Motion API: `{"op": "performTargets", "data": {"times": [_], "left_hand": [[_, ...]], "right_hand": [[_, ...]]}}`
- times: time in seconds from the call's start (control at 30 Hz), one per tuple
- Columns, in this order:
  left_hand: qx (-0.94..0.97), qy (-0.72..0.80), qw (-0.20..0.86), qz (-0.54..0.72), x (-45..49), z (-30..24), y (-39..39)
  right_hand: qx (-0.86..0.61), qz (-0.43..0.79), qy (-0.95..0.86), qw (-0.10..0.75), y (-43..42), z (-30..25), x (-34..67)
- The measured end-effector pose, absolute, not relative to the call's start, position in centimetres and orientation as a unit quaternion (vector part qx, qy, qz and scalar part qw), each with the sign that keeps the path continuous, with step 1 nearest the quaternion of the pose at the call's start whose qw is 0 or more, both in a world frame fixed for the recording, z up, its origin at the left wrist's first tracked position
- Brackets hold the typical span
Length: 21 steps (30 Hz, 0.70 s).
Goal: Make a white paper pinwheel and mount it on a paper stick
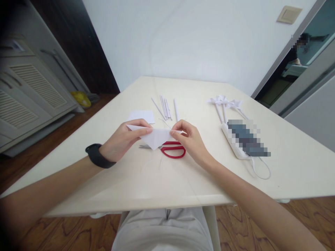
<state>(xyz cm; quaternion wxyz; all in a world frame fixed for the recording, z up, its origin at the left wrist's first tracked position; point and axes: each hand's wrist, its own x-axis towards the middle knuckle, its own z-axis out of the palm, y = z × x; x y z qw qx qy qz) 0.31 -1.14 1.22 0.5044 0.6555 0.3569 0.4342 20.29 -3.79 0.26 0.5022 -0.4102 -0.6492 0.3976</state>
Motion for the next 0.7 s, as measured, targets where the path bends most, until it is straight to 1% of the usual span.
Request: {"op": "performTargets", "data": {"times": [0.2,0.37,0.43,0.57,0.7], "left_hand": [[0.678,0.335,0.512,0.407,0.49,1.60,-1.51],[0.712,0.362,0.448,0.403,0.24,1.70,-1.20],[0.729,0.371,0.431,0.383,0.09,1.60,-0.97],[0.749,0.351,0.466,0.315,0.04,1.28,-0.78],[0.749,0.336,0.474,0.318,0.29,1.13,-0.98]], "right_hand": [[-0.412,0.418,-0.613,0.529,-3.21,-0.04,20.72],[-0.412,0.447,-0.605,0.514,-3.10,-0.06,20.89],[-0.411,0.459,-0.604,0.506,-3.20,-0.07,20.84],[-0.406,0.470,-0.602,0.502,-3.22,-0.06,20.79],[-0.401,0.485,-0.609,0.483,-3.27,0.01,20.68]]}}
